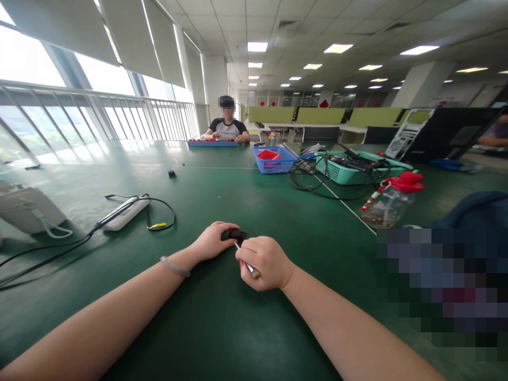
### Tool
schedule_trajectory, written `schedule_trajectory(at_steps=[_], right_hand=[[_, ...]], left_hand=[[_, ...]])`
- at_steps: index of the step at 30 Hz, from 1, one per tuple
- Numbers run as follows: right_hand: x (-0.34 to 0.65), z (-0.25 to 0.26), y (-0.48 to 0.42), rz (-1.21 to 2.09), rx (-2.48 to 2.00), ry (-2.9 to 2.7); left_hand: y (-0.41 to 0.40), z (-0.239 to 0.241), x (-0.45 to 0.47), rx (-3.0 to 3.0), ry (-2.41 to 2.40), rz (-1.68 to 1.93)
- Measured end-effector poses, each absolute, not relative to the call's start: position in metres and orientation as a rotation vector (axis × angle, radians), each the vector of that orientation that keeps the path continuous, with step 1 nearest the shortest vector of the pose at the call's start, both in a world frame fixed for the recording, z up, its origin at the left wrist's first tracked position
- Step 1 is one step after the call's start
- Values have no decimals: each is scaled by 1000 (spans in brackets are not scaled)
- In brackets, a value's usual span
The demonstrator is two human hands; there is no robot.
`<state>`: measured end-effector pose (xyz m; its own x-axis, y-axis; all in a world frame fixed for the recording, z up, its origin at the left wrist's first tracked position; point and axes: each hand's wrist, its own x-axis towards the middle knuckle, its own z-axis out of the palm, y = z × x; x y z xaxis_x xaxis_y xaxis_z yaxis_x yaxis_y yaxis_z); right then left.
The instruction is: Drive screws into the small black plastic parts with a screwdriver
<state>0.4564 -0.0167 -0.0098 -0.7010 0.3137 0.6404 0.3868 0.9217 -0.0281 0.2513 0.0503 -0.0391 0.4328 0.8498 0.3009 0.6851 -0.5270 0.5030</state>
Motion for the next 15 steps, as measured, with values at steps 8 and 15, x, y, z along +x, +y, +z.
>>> schedule_trajectory(at_steps=[8,15], right_hand=[[456,-10,-13,-257,-635,-2487],[449,-7,-16,-425,-729,-2612]], left_hand=[[51,-40,252,2422,1281,815],[52,-39,253,2427,1305,836]])
